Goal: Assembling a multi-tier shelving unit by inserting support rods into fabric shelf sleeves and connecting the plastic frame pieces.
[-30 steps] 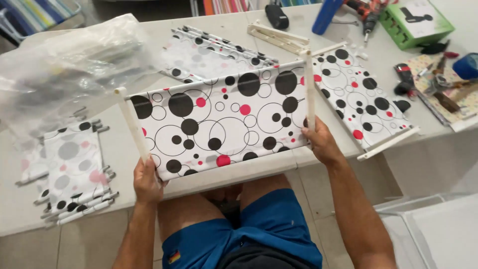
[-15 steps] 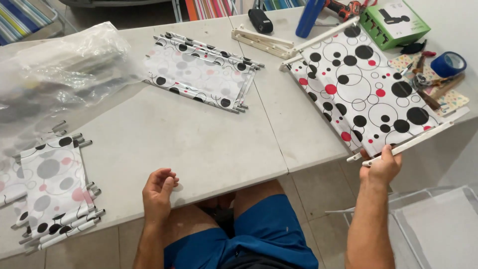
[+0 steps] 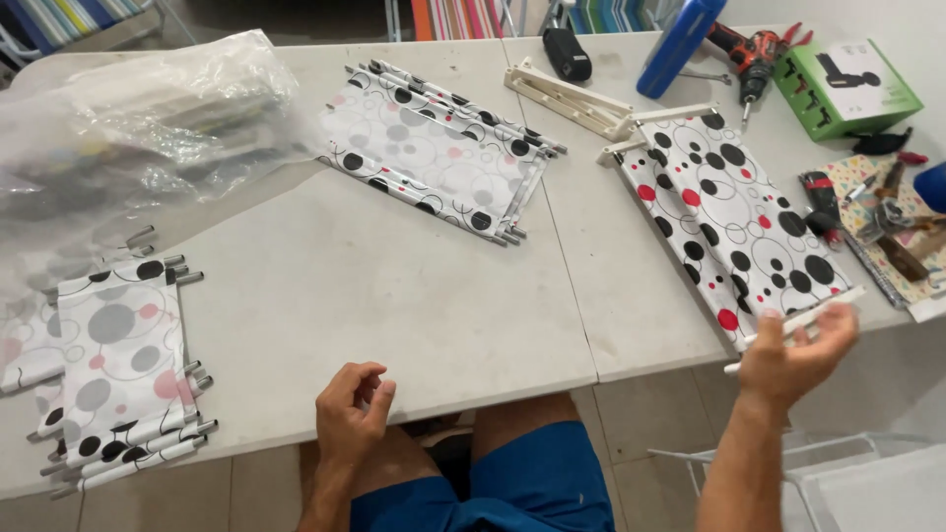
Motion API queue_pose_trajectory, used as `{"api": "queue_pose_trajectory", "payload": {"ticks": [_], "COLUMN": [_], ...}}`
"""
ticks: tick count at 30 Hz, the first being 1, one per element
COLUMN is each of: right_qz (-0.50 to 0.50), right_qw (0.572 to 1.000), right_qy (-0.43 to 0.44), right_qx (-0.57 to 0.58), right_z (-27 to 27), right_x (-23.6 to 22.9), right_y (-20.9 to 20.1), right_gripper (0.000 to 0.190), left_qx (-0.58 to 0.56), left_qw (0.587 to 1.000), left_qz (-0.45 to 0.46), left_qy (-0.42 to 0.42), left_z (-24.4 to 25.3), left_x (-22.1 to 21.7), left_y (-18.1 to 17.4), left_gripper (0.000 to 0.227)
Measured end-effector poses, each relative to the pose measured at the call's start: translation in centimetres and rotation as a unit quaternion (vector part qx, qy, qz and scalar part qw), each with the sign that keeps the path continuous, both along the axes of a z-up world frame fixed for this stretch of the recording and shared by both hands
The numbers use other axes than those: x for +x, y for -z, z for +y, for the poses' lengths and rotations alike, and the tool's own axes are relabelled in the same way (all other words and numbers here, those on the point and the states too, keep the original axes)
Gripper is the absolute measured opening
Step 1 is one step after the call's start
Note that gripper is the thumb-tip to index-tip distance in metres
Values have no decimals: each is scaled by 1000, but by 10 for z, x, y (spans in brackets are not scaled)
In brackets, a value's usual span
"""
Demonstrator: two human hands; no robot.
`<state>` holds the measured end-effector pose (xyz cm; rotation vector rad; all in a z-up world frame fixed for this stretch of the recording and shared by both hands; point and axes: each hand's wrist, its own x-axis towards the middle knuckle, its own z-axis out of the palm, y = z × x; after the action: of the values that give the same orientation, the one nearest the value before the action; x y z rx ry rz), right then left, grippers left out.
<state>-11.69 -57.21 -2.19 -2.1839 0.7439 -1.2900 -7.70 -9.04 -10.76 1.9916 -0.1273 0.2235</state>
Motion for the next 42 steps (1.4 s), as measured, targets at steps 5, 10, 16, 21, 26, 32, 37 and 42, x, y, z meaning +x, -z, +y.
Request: {"api": "queue_pose_trajectory", "payload": {"ticks": [5,10,16,21,26,32,37,42], "right_qz": [98,172,375,402,317,217,142,114], "right_qw": [950,867,813,760,814,854,852,927], "right_qy": [-293,-456,-401,-372,-306,-147,-38,-255], "right_qx": [38,-105,-194,-350,-379,-449,-502,-250], "right_z": [81,146,193,192,171,151,121,127], "right_x": [91,207,259,265,273,224,161,102], "right_y": [30,83,62,57,17,-102,-160,-202], "right_gripper": [25,36,23,4,17,23,15,20], "left_qx": [2,16,-20,-50,-44,-38,-22,-86], "left_qw": [1000,999,1000,999,999,999,1000,993], "left_qz": [-19,-30,-16,-6,-12,10,7,83], "left_qy": [-9,-17,-8,-12,-3,-6,-13,-15], "left_z": [-5,-1,1,0,3,5,2,3], "left_x": [1,4,3,2,1,0,1,6], "left_y": [-3,0,1,3,6,7,10,0], "left_gripper": [14,13,14,12,14,17,14,20]}}
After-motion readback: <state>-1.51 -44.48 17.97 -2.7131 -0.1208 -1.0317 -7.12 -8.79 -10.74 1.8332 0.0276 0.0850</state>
